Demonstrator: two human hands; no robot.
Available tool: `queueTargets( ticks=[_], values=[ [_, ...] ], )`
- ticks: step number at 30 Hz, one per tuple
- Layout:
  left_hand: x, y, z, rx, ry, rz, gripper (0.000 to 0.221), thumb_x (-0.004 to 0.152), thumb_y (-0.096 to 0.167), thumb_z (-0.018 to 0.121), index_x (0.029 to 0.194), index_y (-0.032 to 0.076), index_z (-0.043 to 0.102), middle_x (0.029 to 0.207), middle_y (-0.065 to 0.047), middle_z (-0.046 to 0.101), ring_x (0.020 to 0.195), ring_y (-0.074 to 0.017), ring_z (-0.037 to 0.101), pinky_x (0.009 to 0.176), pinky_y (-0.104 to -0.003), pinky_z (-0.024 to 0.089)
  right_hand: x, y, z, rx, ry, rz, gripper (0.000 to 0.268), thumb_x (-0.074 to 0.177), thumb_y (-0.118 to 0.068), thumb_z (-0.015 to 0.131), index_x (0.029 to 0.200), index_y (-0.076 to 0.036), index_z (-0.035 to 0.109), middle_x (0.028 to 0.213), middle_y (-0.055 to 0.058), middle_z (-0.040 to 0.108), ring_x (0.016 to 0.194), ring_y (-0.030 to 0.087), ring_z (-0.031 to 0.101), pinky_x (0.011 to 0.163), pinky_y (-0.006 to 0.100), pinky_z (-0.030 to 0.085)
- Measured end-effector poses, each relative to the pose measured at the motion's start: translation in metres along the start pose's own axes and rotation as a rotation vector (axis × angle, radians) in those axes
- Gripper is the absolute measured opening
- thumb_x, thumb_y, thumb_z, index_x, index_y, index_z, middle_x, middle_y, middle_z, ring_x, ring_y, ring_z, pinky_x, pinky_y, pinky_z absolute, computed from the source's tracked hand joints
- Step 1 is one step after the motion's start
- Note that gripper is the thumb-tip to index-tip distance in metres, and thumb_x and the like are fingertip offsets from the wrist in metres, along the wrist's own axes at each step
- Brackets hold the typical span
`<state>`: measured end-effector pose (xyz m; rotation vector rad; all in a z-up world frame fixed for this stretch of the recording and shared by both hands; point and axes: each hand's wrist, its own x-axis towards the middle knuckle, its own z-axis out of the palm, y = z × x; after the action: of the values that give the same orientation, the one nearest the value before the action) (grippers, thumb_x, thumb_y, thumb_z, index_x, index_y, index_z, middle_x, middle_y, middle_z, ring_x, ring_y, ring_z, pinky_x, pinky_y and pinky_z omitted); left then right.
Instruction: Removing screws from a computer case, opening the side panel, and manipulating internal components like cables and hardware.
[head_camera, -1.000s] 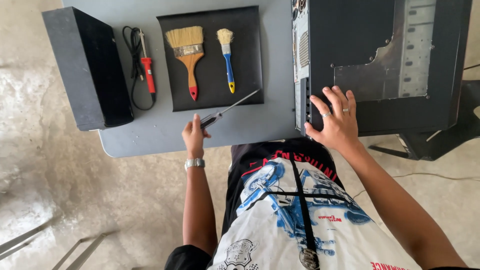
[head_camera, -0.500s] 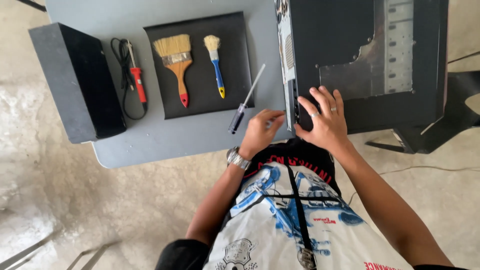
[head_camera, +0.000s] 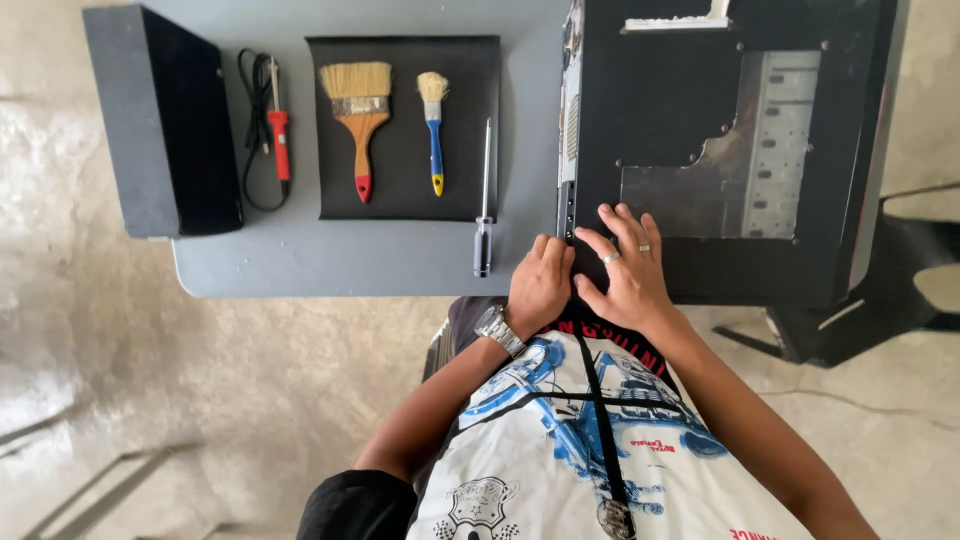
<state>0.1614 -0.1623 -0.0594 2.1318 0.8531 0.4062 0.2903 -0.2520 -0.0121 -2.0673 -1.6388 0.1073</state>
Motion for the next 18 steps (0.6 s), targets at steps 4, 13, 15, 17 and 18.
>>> queueTargets(
  ticks=[4,13,15,17,18],
  values=[
    [-0.002,0.010,0.005,-0.069,-0.005,-0.200,0.030,0.102,0.027,0.041,0.081,0.007,0.046,0.074,-0.012,0.044,0.072,-0.0445,0.058,0.056,-0.047,0.047,0.005,0.013,-0.008,-0.044,-0.030,-0.087,0.061,0.072,-0.040,0.070,0.129,-0.022,0.058,0.136,0.010,0.048,0.129,0.032,0.044,0.107,0.051,0.025],
    [-0.015,-0.031,-0.005,-1.007,0.429,-0.772,0.016,0.084,0.013,0.064,0.080,-0.002,0.061,0.067,-0.017,0.066,0.052,-0.0195,0.064,0.045,-0.026,0.051,0.034,0.052,-0.008,0.056,-0.111,-0.174,0.038,0.087,-0.041,0.063,0.120,-0.024,0.063,0.125,-0.001,0.052,0.121,0.023,0.047,0.100,0.042,0.029],
    [-0.021,-0.039,-0.014,-1.139,0.598,-0.847,0.012,0.080,0.005,0.068,0.084,-0.004,0.062,0.075,-0.020,0.066,0.057,-0.0208,0.067,0.050,-0.028,0.058,0.047,0.047,-0.009,0.054,-0.070,-0.240,0.036,0.087,-0.037,0.063,0.118,-0.019,0.063,0.126,0.004,0.051,0.125,0.027,0.046,0.102,0.044,0.029],
    [-0.026,-0.056,-0.013,-1.170,0.663,-0.854,0.013,0.079,0.002,0.068,0.088,-0.003,0.061,0.076,-0.017,0.064,0.057,-0.0193,0.066,0.051,-0.028,0.058,0.057,0.048,-0.007,0.051,-0.057,-0.256,0.036,0.087,-0.036,0.063,0.119,-0.019,0.063,0.126,0.005,0.051,0.125,0.028,0.045,0.103,0.045,0.029],
    [-0.028,-0.064,-0.012,-1.202,0.710,-0.873,0.017,0.078,0.000,0.069,0.092,-0.003,0.060,0.077,-0.014,0.063,0.057,-0.0178,0.066,0.051,-0.028,0.059,0.062,0.049,-0.006,0.042,-0.052,-0.254,0.037,0.087,-0.036,0.063,0.119,-0.018,0.063,0.127,0.005,0.050,0.125,0.028,0.045,0.104,0.046,0.029]
  ],
)
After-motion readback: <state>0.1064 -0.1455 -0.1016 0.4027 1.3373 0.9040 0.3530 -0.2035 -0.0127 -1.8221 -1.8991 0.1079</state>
